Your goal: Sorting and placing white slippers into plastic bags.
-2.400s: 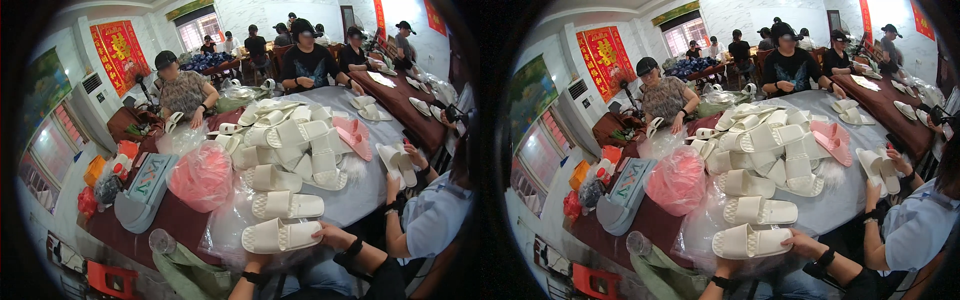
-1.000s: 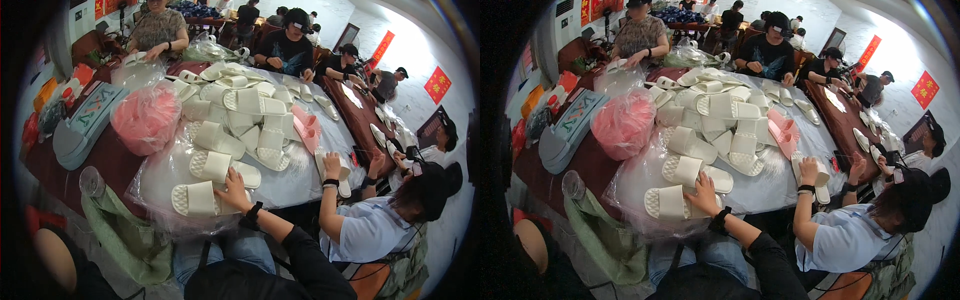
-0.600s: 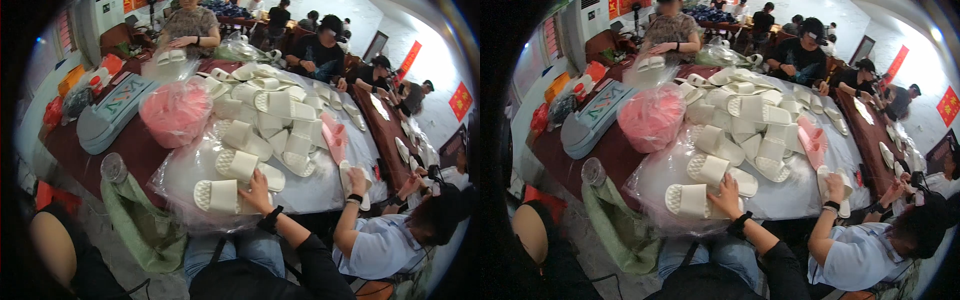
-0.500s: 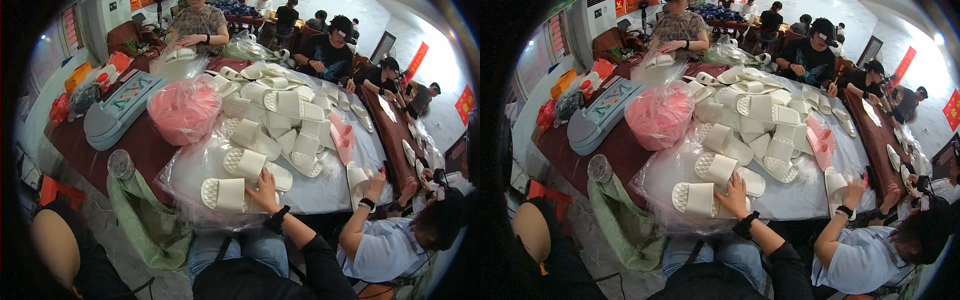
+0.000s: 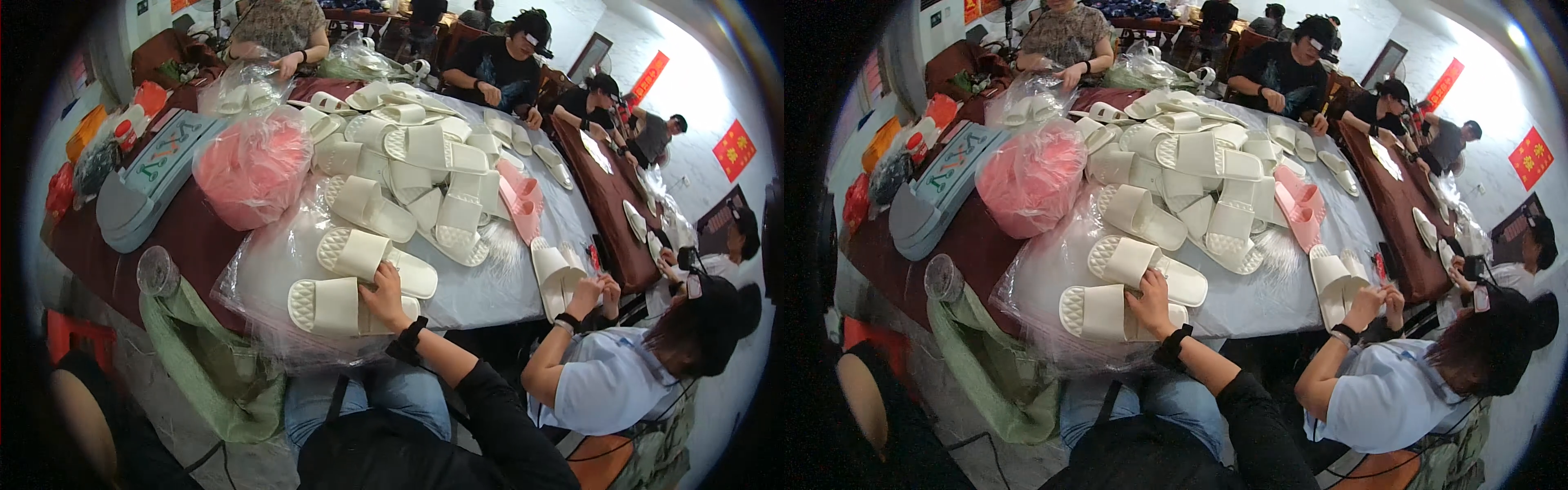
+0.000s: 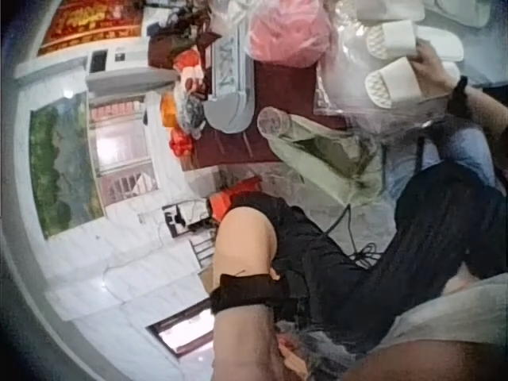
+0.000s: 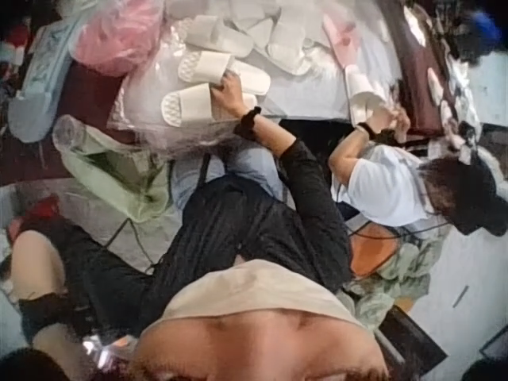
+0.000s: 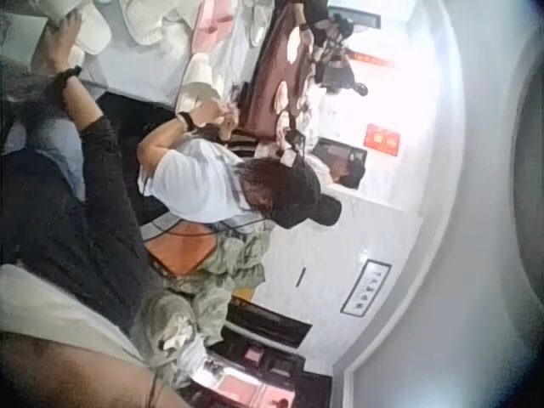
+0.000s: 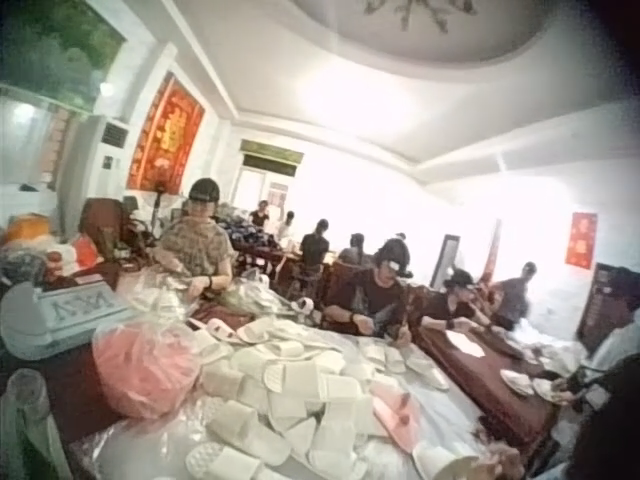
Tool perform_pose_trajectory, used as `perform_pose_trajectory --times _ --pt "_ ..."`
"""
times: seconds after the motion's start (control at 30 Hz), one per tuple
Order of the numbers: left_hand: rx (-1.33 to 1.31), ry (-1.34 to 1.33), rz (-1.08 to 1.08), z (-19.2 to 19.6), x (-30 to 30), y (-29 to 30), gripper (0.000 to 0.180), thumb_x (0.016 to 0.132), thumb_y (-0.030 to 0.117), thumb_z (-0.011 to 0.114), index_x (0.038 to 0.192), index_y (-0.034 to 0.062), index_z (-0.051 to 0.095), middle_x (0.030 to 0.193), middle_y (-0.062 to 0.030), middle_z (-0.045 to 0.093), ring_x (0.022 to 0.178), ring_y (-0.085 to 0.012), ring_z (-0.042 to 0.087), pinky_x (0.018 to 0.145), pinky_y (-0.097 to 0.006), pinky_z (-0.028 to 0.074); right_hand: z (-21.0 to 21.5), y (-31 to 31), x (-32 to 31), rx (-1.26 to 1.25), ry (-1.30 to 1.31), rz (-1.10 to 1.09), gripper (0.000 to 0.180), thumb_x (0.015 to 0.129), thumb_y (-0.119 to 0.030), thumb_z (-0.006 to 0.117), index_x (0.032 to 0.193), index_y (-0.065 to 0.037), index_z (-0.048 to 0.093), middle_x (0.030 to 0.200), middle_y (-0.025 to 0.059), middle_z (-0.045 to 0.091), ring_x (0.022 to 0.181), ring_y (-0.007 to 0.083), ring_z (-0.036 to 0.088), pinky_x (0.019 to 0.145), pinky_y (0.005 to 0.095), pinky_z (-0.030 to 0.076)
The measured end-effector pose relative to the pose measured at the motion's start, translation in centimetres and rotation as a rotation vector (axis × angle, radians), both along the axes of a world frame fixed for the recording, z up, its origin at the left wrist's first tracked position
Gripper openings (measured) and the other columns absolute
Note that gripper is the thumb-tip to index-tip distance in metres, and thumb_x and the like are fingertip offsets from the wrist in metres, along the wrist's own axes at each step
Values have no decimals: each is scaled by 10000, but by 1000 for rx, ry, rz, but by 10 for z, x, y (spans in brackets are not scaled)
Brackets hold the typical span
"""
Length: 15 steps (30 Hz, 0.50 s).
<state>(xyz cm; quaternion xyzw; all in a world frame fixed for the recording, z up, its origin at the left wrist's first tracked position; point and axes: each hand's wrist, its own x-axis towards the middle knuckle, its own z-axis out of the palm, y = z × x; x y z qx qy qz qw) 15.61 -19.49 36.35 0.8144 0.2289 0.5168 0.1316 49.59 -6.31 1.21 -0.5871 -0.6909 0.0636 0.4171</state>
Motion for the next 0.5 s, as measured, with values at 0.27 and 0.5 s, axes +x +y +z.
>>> perform_pose_trajectory --times 0.27,0.5 --pt "-108 22 171 -43 15 -7 300 911 168 463 1163 16 526 1266 -181 454 1232 -323 382 1052 -470 261 7 -1 -1 -47 56 15 396 697 -167 718 1042 0 623 1128 179 544 1116 371 458 945 455 367" --pt "-118 93 167 -71 38 16 280 912 155 446 1133 18 547 1238 -181 476 1211 -325 405 1036 -473 286 10 2 -9 -81 72 -56 332 661 -162 703 960 -22 671 1052 148 556 1029 350 476 885 428 387"
